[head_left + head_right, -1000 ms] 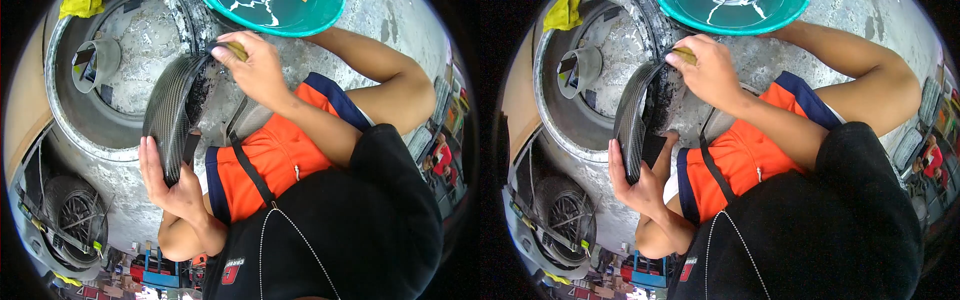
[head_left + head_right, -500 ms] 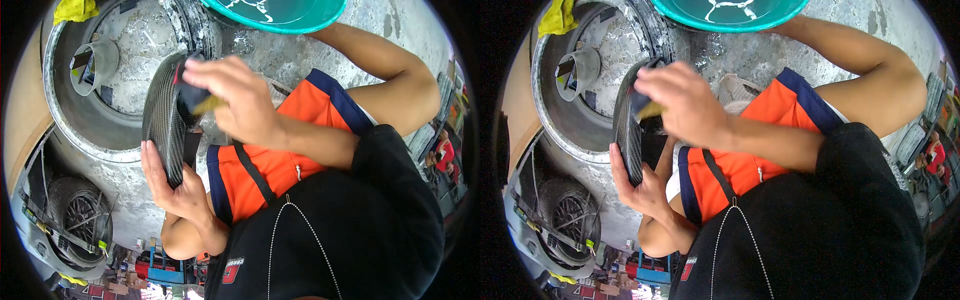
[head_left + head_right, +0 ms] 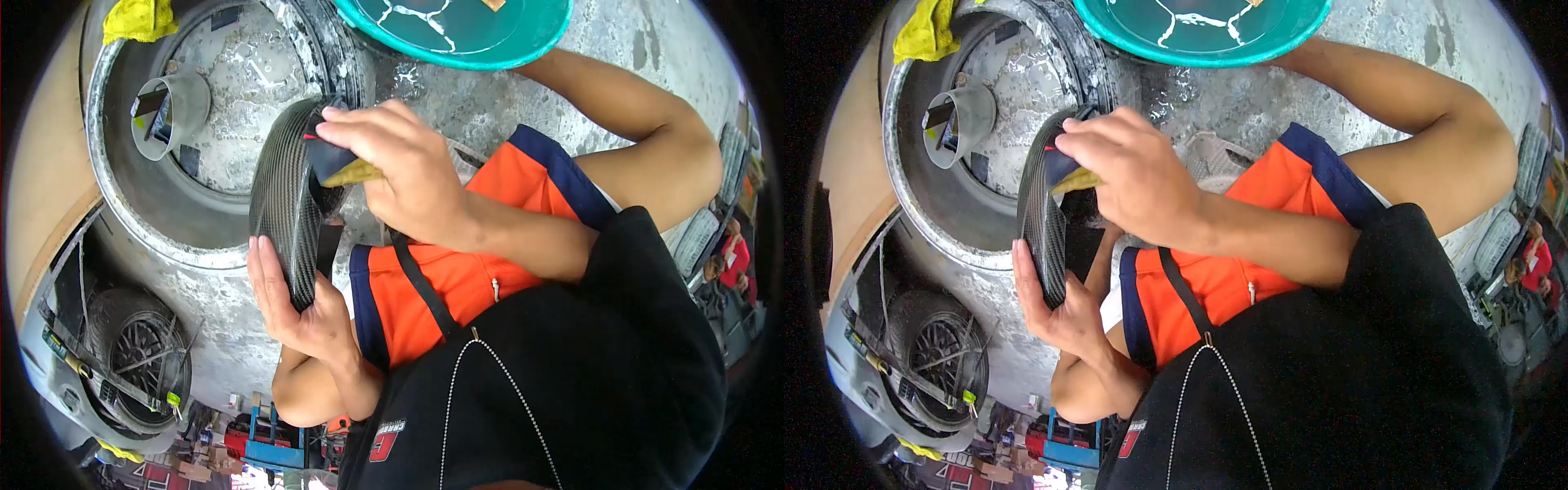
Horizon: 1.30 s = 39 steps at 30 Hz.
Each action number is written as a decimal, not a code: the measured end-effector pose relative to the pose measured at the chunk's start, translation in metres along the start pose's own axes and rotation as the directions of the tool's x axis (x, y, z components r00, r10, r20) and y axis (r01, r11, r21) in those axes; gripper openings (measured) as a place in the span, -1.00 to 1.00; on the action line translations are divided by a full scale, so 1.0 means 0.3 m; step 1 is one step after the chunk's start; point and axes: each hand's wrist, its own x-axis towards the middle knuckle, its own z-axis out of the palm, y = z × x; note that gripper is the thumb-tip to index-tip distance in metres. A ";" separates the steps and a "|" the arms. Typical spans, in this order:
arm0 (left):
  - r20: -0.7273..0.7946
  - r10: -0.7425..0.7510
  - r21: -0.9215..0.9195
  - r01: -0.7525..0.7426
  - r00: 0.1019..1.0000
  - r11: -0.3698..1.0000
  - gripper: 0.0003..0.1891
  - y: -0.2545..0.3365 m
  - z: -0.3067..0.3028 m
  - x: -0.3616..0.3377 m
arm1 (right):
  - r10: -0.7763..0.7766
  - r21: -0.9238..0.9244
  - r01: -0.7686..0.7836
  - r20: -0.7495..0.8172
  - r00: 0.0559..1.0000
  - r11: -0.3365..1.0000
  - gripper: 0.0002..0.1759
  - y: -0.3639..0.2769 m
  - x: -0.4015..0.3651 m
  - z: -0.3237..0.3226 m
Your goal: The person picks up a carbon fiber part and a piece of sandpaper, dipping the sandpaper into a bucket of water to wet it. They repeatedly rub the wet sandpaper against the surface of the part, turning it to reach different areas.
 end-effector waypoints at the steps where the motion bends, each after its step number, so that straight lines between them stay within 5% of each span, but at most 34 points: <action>1: -0.001 0.003 -0.001 -0.003 1.000 1.000 -0.48 0.004 0.000 -0.001 | -0.021 0.049 0.021 0.001 1.000 0.999 -0.43 -0.010 -0.012 -0.003; 5: -0.011 0.009 0.009 -0.009 1.000 1.000 -0.48 -0.001 0.001 -0.001 | 0.215 0.003 -0.216 0.056 0.975 0.976 -0.40 0.068 0.026 0.004; 7: -0.009 0.013 0.006 -0.013 1.000 1.000 -0.48 -0.003 0.002 0.004 | -0.019 0.011 0.018 0.054 0.998 1.000 -0.42 -0.011 0.009 -0.017; 10: 0.004 0.006 0.005 -0.006 1.000 1.000 -0.47 -0.004 -0.005 -0.002 | -0.009 0.015 0.008 0.008 1.000 1.000 -0.43 0.055 0.014 0.008; 11: 0.005 0.002 -0.001 -0.002 1.000 1.000 -0.46 -0.004 -0.005 0.000 | 0.163 -0.001 -0.163 0.069 0.984 0.987 -0.44 0.087 0.032 0.009; 12: 0.002 -0.001 0.008 0.001 1.000 1.000 -0.46 -0.004 -0.011 0.000 | 0.158 -0.026 -0.157 0.051 0.986 0.987 -0.44 0.100 0.033 0.018; 15: 0.021 -0.022 -0.051 0.024 1.000 0.998 -0.41 -0.003 -0.013 0.009 | -0.184 0.005 0.184 0.066 0.981 0.983 -0.36 -0.066 -0.014 0.011; 18: 0.016 -0.030 -0.071 0.031 0.999 0.997 -0.43 -0.008 -0.008 0.016 | -0.347 -0.023 0.348 0.044 0.937 0.937 -0.34 -0.030 -0.037 0.045; 19: 0.003 -0.035 -0.075 0.035 0.999 0.997 -0.43 -0.015 -0.004 0.017 | -0.340 -0.041 0.341 0.026 0.940 0.939 -0.34 -0.011 -0.019 0.048; 20: 0.004 -0.050 -0.066 0.050 0.999 0.997 -0.43 -0.018 -0.003 0.016 | -0.262 -0.055 0.265 0.052 0.964 0.963 -0.54 -0.010 0.002 0.037; 23: 0.001 -0.043 -0.102 0.043 0.999 0.994 -0.47 -0.022 -0.006 0.012 | -0.227 -0.118 0.229 0.027 0.973 0.966 -0.39 -0.008 0.012 0.050; 25: -0.014 -0.039 -0.115 0.037 0.999 0.993 -0.47 -0.022 -0.002 0.008 | -0.372 -0.173 0.385 0.104 0.922 0.906 -0.39 -0.078 -0.055 0.053; 28: -0.014 -0.039 -0.130 0.037 0.999 0.991 -0.45 -0.025 0.005 -0.003 | -0.412 -0.131 0.425 0.112 0.904 0.896 -0.38 -0.070 -0.064 0.049; 32: -0.013 -0.037 -0.094 0.036 0.999 0.995 -0.46 -0.022 -0.008 0.005 | -0.262 -0.251 0.265 0.046 0.964 0.931 -0.47 0.007 0.025 0.032; 36: -0.026 -0.026 -0.113 0.023 0.999 0.993 -0.46 -0.015 0.006 0.000 | -0.389 -0.084 0.404 0.150 0.909 0.911 -0.44 -0.141 -0.114 0.070; 39: -0.001 -0.035 -0.106 0.035 0.999 0.994 -0.44 -0.020 -0.005 0.004 | -0.296 -0.193 0.316 0.129 0.947 0.929 -0.37 -0.052 -0.012 0.028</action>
